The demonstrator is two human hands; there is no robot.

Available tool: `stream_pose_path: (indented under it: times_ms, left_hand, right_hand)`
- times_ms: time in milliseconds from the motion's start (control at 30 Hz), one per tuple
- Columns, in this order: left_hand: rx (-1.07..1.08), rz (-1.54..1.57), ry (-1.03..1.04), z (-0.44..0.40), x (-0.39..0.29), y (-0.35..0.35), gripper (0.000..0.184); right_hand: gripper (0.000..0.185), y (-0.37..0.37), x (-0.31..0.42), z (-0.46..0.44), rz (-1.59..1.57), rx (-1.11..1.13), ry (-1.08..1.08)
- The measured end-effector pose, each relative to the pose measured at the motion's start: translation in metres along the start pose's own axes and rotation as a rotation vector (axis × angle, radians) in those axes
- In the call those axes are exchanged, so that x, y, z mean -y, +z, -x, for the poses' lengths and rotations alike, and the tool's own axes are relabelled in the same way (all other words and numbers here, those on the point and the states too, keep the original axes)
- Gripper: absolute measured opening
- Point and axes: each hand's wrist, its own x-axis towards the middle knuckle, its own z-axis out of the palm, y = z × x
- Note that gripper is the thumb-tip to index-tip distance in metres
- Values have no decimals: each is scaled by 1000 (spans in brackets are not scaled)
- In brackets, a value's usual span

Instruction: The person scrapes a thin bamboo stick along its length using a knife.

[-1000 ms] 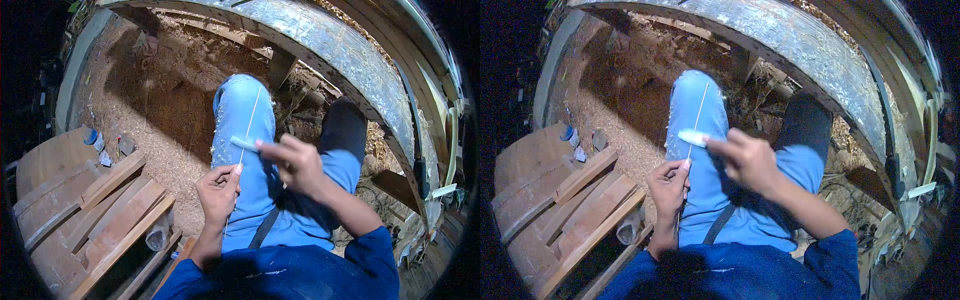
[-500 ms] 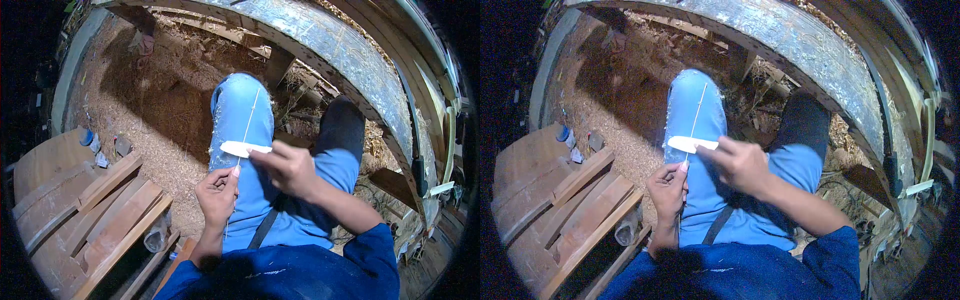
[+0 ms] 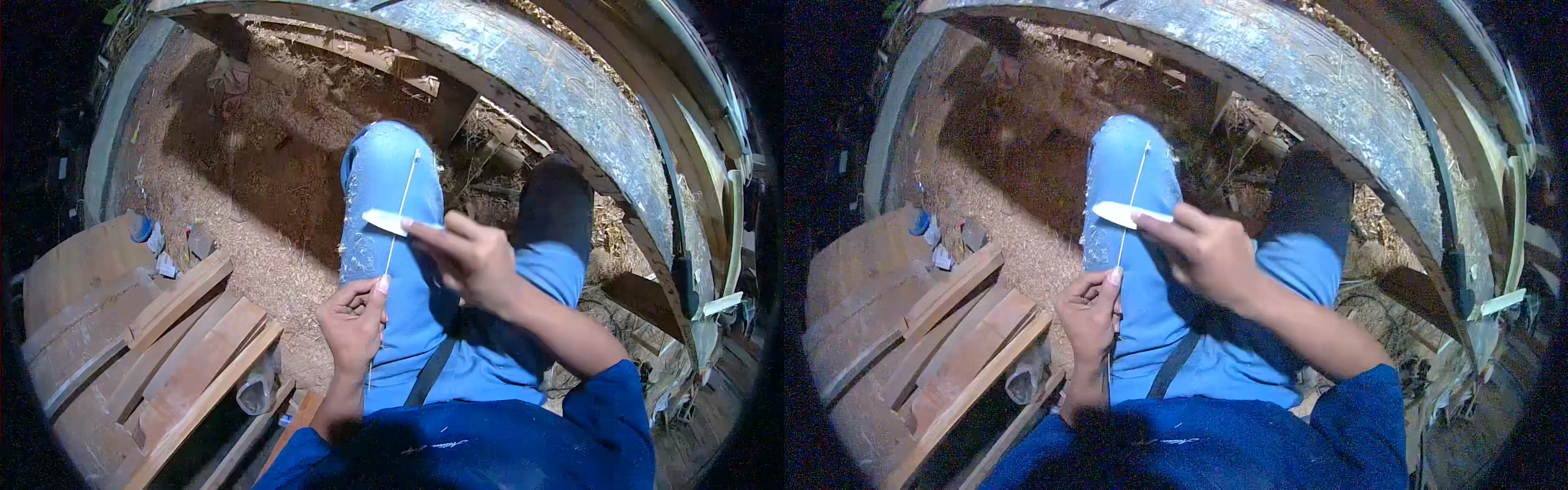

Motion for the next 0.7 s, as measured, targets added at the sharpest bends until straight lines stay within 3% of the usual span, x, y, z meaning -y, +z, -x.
stream_pose_path:
  times_ms: [33,100,133,233,267,300,367,433,500,567,700]
  left_hand:
    - [-12,16,-29,0,0,0,11]
    - [-10,14,-24,0,-1,1,11]
    - [-11,13,-16,0,-1,2,12]
    - [-8,-9,-1,-1,-2,2,12]
    - [-4,-11,-2,-2,-2,3,12]
    - [-5,-21,1,-1,-1,2,11]
    - [-8,-36,11,-1,0,2,11]
    - [0,-4,-20,-3,-1,1,12]
    - [21,11,-24,-5,-4,0,13]
    - [37,24,-29,-7,-5,0,14]
    - [40,6,-61,-4,-6,-1,16]
  right_hand:
    - [67,-2,-2,-1,10,15,11]
    - [68,2,-31,-26,-52,-254,25]
    - [66,-5,-34,-27,-10,-186,143]
    - [64,2,-9,-4,-11,-38,35]
    - [41,3,-27,-11,-16,-163,-21]
    - [33,2,-49,-26,41,-320,2]
    - [24,-5,-73,-32,-236,-245,607]
    - [16,-13,-62,-38,-235,-270,550]
    - [22,-6,-55,-33,-383,-433,369]
    - [28,3,-51,-24,-341,-428,124]
    - [38,11,-9,3,-318,-164,36]
